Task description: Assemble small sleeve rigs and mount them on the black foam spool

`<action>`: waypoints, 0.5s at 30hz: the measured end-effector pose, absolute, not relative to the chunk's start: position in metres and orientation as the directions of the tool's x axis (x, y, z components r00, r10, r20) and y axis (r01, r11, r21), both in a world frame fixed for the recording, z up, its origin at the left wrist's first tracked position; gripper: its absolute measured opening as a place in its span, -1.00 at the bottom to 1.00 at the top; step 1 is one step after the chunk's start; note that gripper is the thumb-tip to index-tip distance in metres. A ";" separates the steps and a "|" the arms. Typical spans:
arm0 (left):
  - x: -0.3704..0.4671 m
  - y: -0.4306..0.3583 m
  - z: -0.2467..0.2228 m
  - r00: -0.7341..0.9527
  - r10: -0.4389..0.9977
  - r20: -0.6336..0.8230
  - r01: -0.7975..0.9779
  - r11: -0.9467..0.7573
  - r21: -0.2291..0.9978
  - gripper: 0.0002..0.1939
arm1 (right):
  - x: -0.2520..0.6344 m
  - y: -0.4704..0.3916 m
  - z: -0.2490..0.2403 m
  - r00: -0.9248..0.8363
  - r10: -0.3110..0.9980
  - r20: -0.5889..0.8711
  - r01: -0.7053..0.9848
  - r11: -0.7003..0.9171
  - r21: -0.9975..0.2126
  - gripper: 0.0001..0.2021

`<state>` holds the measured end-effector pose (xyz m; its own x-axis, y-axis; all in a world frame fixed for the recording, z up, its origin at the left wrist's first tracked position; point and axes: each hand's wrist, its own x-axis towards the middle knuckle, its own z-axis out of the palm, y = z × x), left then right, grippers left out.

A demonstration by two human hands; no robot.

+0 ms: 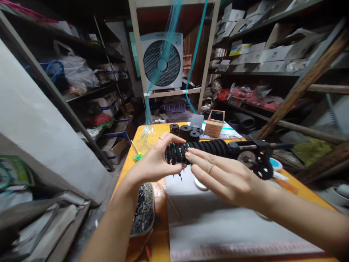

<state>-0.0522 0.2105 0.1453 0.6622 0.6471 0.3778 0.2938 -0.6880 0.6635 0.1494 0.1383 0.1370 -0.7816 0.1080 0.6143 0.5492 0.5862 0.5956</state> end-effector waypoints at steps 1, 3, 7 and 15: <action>-0.052 0.211 0.145 0.662 0.644 0.383 0.293 -0.693 0.658 -0.54 | 0.151 0.136 0.134 -0.795 0.138 0.591 0.550 0.575 0.606 -0.86; -0.052 0.212 0.144 0.664 0.635 0.395 0.291 -0.706 0.646 -0.53 | 0.157 0.131 0.128 -0.810 0.243 0.534 0.567 0.556 0.607 -0.77; -0.052 0.213 0.145 0.668 0.630 0.396 0.301 -0.715 0.631 -0.52 | 0.178 0.113 0.114 -0.756 0.459 0.467 0.649 0.620 0.441 -0.46; -0.053 0.212 0.149 0.682 0.653 0.329 0.324 -0.673 0.665 -0.52 | 0.215 0.090 0.044 -0.389 0.856 0.339 0.914 0.406 0.025 -0.79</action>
